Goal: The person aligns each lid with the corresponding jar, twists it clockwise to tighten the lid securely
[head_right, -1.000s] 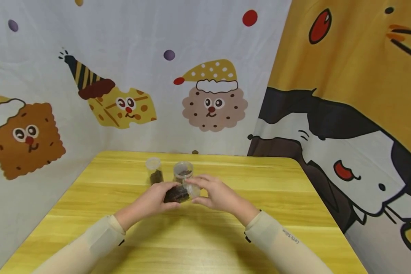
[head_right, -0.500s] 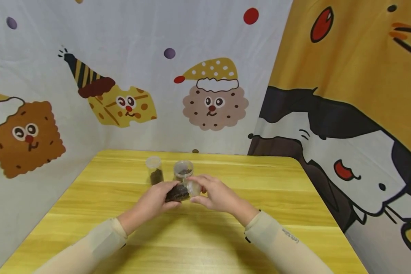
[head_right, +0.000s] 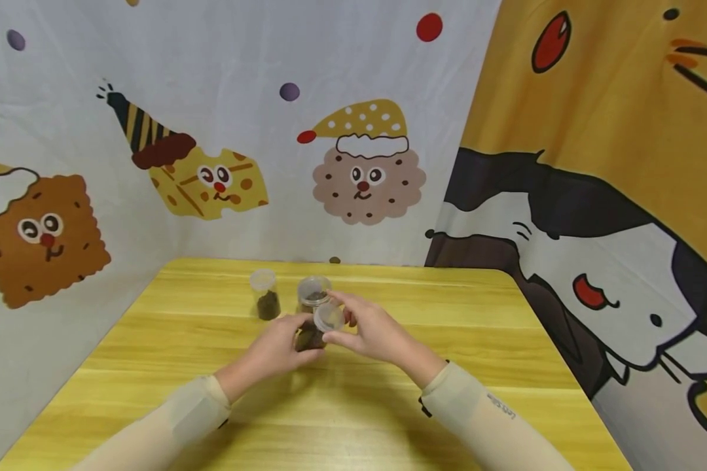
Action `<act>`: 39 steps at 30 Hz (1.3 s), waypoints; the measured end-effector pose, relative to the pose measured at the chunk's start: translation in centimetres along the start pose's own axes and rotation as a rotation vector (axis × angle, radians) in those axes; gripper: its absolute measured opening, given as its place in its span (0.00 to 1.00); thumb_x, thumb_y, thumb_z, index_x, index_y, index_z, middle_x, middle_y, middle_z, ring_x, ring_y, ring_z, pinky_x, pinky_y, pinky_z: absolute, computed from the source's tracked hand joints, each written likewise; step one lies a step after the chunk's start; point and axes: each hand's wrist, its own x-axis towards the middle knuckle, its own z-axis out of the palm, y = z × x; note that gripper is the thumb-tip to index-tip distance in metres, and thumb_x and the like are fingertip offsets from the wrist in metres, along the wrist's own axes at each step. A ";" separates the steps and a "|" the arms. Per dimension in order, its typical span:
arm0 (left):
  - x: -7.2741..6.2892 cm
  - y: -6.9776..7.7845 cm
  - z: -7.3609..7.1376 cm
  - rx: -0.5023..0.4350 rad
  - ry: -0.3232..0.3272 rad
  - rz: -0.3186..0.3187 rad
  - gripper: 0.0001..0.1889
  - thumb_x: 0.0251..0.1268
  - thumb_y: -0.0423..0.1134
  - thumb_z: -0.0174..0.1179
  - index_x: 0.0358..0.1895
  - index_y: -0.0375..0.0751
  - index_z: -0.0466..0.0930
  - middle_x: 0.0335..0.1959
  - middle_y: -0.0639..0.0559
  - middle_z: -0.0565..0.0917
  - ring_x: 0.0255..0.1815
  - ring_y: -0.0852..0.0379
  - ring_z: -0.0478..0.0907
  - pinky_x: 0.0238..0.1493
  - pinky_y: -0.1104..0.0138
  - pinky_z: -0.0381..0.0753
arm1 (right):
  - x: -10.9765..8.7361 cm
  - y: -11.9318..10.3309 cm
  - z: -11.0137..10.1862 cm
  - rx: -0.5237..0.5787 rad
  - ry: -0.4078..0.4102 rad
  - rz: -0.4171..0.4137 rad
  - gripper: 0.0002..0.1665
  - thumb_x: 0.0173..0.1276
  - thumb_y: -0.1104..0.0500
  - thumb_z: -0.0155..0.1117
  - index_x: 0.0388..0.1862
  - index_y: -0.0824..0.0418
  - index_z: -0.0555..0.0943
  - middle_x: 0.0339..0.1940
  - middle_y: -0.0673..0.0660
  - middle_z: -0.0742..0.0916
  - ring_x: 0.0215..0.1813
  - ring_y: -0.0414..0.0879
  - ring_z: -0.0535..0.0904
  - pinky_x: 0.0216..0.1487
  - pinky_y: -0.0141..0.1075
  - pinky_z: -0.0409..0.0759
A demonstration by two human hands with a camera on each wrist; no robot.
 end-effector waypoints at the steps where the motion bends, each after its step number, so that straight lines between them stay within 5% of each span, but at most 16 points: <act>1: 0.1 0.0 0.1 -0.036 -0.005 -0.006 0.32 0.64 0.50 0.78 0.66 0.40 0.80 0.59 0.44 0.88 0.58 0.45 0.87 0.58 0.49 0.88 | 0.0 0.0 -0.1 0.007 0.006 0.005 0.46 0.68 0.50 0.80 0.80 0.61 0.72 0.51 0.55 0.89 0.40 0.44 0.81 0.29 0.27 0.76; 9: 0.6 0.2 1.3 -0.216 -0.022 -0.060 0.32 0.64 0.48 0.78 0.66 0.37 0.79 0.59 0.43 0.88 0.53 0.50 0.86 0.51 0.52 0.87 | -0.5 0.9 -1.5 -0.025 0.027 0.063 0.38 0.73 0.49 0.76 0.77 0.59 0.76 0.56 0.53 0.89 0.41 0.42 0.82 0.31 0.29 0.79; 19: 2.2 1.3 2.6 -0.300 0.000 -0.132 0.37 0.64 0.52 0.78 0.73 0.44 0.75 0.64 0.45 0.86 0.65 0.44 0.84 0.63 0.46 0.85 | -2.0 4.0 -2.4 -0.150 0.011 0.127 0.33 0.75 0.46 0.74 0.74 0.58 0.79 0.60 0.54 0.89 0.40 0.38 0.79 0.39 0.32 0.82; 28: 5.1 2.7 4.5 -0.374 0.013 -0.132 0.32 0.65 0.49 0.77 0.69 0.43 0.78 0.62 0.45 0.86 0.63 0.44 0.85 0.62 0.46 0.86 | -3.3 5.4 -3.0 -0.155 -0.020 0.215 0.35 0.75 0.46 0.73 0.74 0.61 0.79 0.63 0.58 0.88 0.41 0.41 0.80 0.35 0.31 0.79; 39: 10.0 4.4 6.9 -0.356 0.040 -0.251 0.36 0.66 0.46 0.76 0.73 0.38 0.73 0.68 0.40 0.83 0.68 0.40 0.82 0.67 0.44 0.83 | -4.7 7.9 -3.8 -0.173 -0.026 0.348 0.35 0.76 0.46 0.72 0.74 0.63 0.78 0.64 0.61 0.88 0.45 0.45 0.83 0.37 0.36 0.80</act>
